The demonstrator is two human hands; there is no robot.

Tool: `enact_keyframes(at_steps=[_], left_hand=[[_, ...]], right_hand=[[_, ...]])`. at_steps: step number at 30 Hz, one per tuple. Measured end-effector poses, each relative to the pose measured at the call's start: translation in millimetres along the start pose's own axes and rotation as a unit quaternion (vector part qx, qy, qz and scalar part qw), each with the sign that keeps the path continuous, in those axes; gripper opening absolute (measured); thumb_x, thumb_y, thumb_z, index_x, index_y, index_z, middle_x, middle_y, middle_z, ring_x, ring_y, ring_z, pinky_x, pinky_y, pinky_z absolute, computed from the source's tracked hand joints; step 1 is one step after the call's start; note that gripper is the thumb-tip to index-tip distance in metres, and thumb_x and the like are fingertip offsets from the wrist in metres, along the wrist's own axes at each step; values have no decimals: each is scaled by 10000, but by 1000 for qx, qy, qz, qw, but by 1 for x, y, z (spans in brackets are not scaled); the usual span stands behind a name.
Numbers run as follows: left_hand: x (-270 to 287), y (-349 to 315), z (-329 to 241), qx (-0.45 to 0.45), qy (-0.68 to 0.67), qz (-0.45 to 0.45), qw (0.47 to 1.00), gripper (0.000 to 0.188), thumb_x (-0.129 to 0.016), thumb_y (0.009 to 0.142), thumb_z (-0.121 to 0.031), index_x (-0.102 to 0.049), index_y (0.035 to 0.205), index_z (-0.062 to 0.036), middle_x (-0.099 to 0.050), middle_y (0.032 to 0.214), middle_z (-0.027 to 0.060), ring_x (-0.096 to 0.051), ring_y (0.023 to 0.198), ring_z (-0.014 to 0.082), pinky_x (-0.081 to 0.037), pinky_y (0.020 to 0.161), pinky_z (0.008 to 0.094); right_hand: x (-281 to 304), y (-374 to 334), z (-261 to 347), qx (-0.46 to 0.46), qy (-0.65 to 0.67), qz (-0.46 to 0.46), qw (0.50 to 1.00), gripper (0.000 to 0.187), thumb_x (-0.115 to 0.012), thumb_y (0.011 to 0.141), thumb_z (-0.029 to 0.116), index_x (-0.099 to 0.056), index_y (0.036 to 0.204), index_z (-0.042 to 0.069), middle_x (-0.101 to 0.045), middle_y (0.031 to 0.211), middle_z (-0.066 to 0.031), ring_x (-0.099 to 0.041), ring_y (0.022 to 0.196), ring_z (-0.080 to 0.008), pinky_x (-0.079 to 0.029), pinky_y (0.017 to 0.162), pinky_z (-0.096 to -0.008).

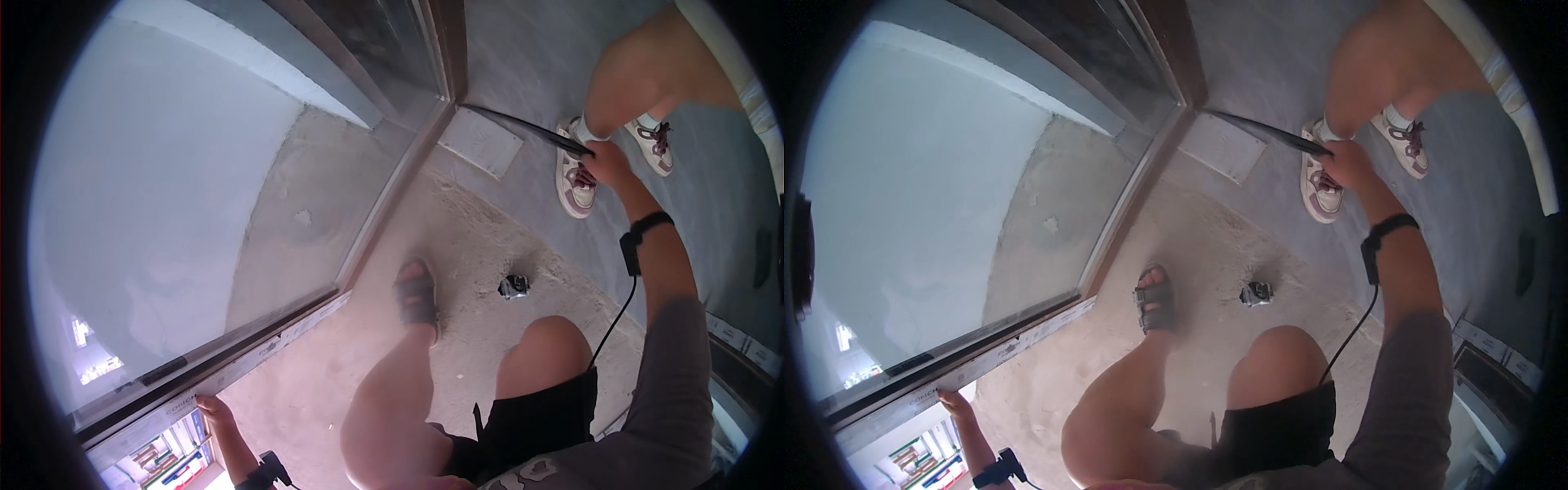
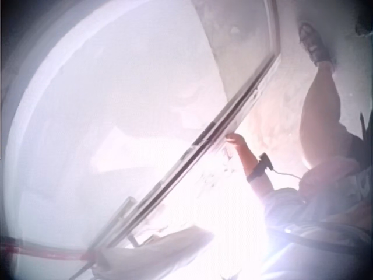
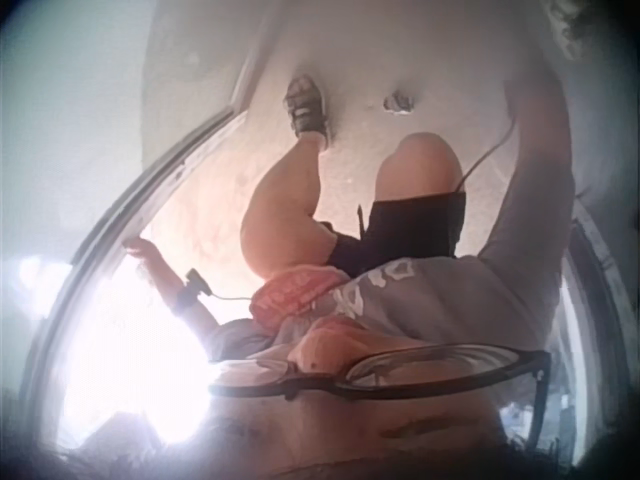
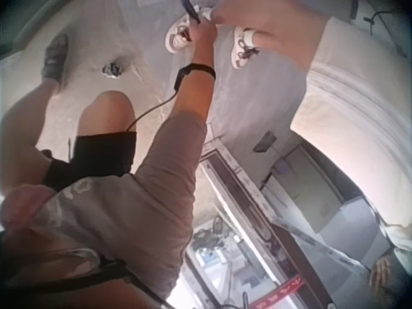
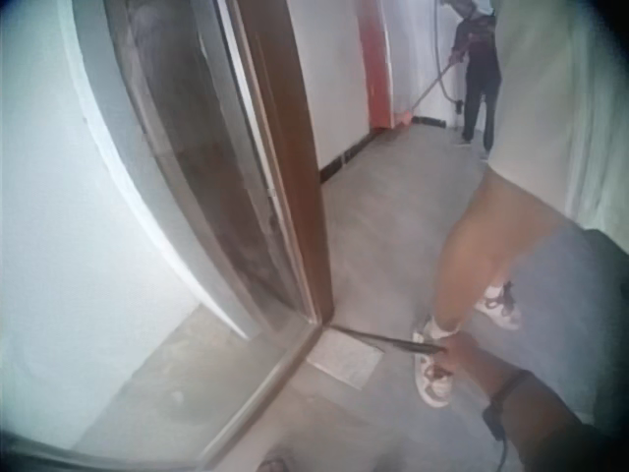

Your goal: The person applies a black adhesive seal strip to the bottom edge of a glass door, pressing it into place by hand and then picking up a white bag hanging from the door handle.

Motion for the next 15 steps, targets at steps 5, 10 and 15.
enact_keyframes(at_steps=[5,10,15], left_hand=[[-5,11,4,5,4,8,1000,763,-250,795,-589,-280,1173,73,-353,1175,178,-367,1062,257,-299,902,353],[-19,18,6,13,12,23,1000,738,-257,803,-566,-293,1163,78,-362,1164,187,-376,1051,262,-309,894,354],[-39,11,-12,34,24,47,998,649,-272,837,-468,-321,1134,107,-384,1136,233,-394,1028,294,-315,881,360]], right_hand=[[65,-115,-144,-89,-51,19,995,134,-462,657,132,-497,675,4,-510,614,-182,-493,603,-349,-372,539,-407],[86,-221,-157,-168,123,84,975,100,-461,652,69,-495,708,-6,-437,517,-81,-408,480,-155,-337,457,-316],[63,-285,-142,-192,136,130,963,192,-459,659,102,-558,817,55,-558,693,-140,-531,633,-261,-409,578,-338]])
Point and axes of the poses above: each hand's wrist, its own y-axis towards the middle knuckle, its own x-axis out of the back of the hand, z = x × y, the point moved 6 cm from there along y, towards the middle knuckle
